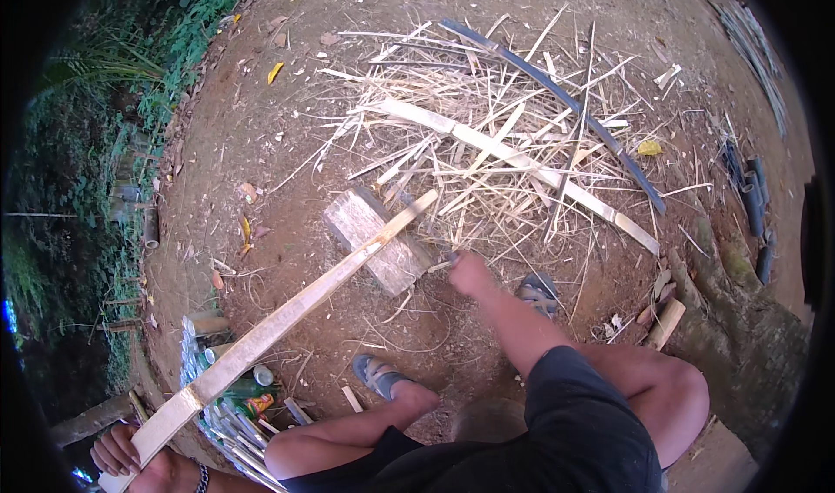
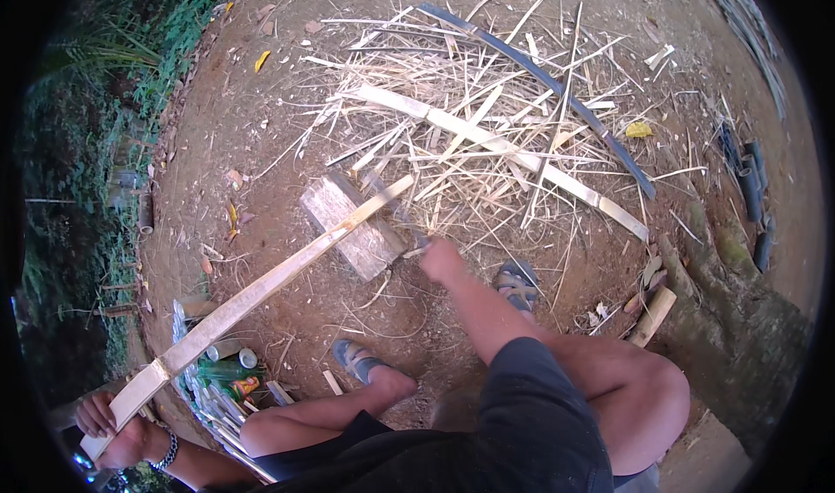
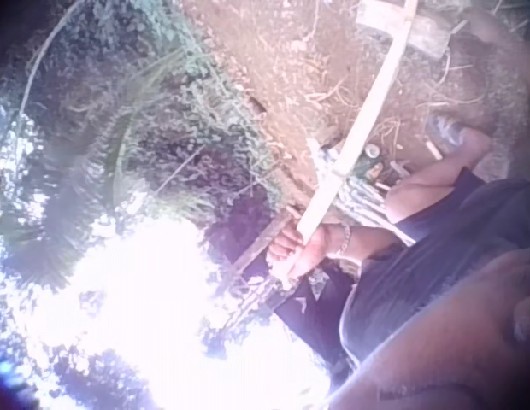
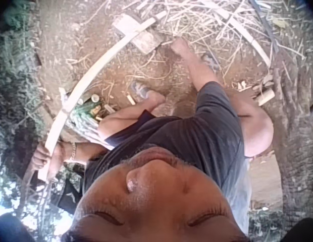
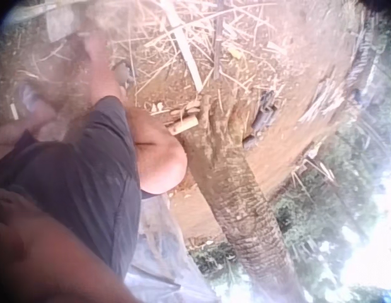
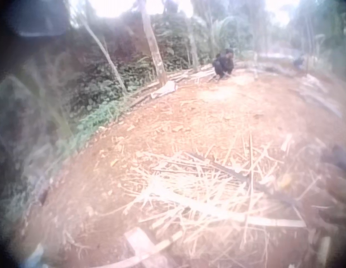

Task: The person uses a knife to shave and smooth the edges of long strips of bamboo, resting the bamboo on a wooden block while working.

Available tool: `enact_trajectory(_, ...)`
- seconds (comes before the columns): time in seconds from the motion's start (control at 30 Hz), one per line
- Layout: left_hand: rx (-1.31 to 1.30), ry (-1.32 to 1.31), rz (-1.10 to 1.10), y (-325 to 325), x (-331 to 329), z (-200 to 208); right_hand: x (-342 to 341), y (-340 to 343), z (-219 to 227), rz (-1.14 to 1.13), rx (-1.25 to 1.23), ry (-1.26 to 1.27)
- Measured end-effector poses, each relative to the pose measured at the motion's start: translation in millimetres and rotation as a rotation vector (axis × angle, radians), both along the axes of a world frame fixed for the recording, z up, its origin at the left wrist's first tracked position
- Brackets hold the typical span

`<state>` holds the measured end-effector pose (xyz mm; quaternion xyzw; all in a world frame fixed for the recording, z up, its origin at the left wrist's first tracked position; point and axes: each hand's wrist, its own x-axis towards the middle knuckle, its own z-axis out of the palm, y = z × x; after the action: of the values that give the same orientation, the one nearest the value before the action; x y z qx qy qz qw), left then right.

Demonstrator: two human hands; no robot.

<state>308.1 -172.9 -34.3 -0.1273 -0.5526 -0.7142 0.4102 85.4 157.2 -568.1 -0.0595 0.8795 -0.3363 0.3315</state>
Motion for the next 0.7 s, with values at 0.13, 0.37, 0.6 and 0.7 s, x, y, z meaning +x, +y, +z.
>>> enact_trajectory(0.13, -0.005, 0.018, 0.069, 5, 14, -5, -24, -5, 64, 0.031, 0.037, -0.025)
enact_trajectory(0.37, -0.017, 0.026, 0.055, 8, 6, -4, -34, 19, -12, -0.073, 0.103, -0.050)
enact_trajectory(0.6, 0.002, 0.032, 0.083, 10, 9, -7, -28, 17, 7, 0.163, 0.196, -0.024)
enact_trajectory(0.7, -0.023, 0.054, 0.041, 11, 3, -4, -40, 25, -32, 0.177, 0.196, -0.174)
